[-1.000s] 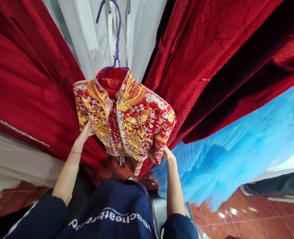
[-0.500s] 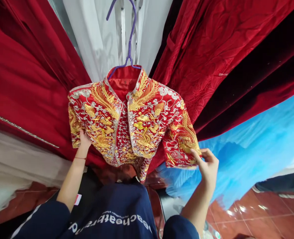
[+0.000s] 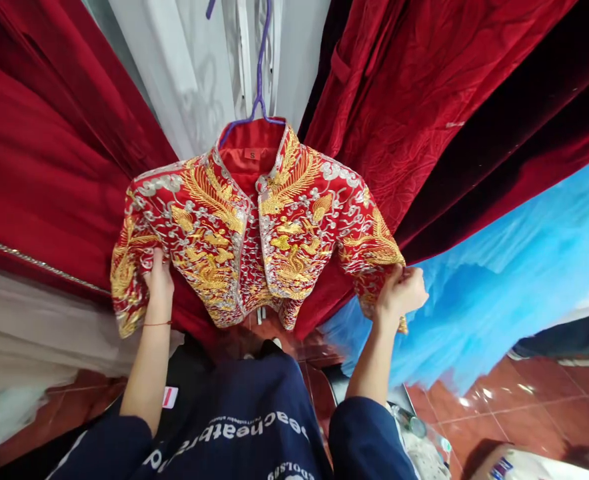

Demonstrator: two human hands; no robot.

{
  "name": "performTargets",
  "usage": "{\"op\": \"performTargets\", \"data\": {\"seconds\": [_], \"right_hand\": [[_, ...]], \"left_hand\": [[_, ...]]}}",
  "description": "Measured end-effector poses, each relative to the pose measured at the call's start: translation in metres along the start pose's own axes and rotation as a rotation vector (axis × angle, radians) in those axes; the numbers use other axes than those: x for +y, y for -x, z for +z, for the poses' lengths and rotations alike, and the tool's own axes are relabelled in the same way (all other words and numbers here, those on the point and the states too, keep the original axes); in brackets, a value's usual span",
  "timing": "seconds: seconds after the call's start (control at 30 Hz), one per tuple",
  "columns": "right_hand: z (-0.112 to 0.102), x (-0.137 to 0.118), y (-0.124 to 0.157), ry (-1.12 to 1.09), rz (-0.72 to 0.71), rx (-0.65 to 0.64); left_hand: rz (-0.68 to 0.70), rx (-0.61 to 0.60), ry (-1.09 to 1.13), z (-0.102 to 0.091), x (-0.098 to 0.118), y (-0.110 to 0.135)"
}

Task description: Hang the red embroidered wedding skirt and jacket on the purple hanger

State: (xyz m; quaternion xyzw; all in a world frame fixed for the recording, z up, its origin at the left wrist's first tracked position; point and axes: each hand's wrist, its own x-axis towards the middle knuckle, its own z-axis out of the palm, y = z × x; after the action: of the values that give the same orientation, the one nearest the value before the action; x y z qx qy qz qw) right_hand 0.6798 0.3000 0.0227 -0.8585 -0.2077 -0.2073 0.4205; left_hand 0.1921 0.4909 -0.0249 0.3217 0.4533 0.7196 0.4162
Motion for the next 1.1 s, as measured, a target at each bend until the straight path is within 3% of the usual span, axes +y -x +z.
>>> {"op": "performTargets", "data": {"seconds": [0.1,0.17,0.23,0.3,0.33,0.43,0.6,0.77,0.97,1.03,1.1], "right_hand": [[0.0,-0.029,0.024,-0.058,-0.077,0.12],[0.002,-0.063,0.062,-0.184,-0.225,0.032],[0.008,-0.107,0.108,-0.37,-0.42,-0.226],[0.016,-0.153,0.152,-0.75,-0.528,-0.699],[0.019,-0.174,0.168,-0.862,-0.517,-0.807],[0.02,-0.216,0.185,-0.954,-0.454,-0.917],[0.007,-0.223,0.144,-0.934,-0.528,-0.837],[0.024,-0.217,0.131,-0.94,-0.429,-0.758],[0.043,-0.217,0.146,-0.864,-0.452,-0.692],[0.04,-0.217,0.143,-0.831,-0.456,-0.703],[0.032,-0.215,0.135,-0.854,-0.458,-0.719]], "left_hand": [[0.161,0.145,0.048,0.001,0.004,0.006],[0.211,0.18,0.079,0.004,0.006,0.013],[0.199,0.178,0.114,0.007,0.01,0.02],[0.151,0.218,0.131,0.011,0.017,0.027],[0.116,0.254,0.127,0.012,0.022,0.029],[0.044,0.354,0.124,0.016,0.042,0.031],[0.003,0.411,0.207,0.018,0.07,0.025],[-0.257,0.22,0.317,0.007,0.076,0.021],[-0.616,0.135,0.337,-0.01,0.055,0.032],[-0.643,0.052,0.272,-0.008,0.04,0.042],[-0.536,-0.021,0.081,-0.005,0.024,0.058]]}}
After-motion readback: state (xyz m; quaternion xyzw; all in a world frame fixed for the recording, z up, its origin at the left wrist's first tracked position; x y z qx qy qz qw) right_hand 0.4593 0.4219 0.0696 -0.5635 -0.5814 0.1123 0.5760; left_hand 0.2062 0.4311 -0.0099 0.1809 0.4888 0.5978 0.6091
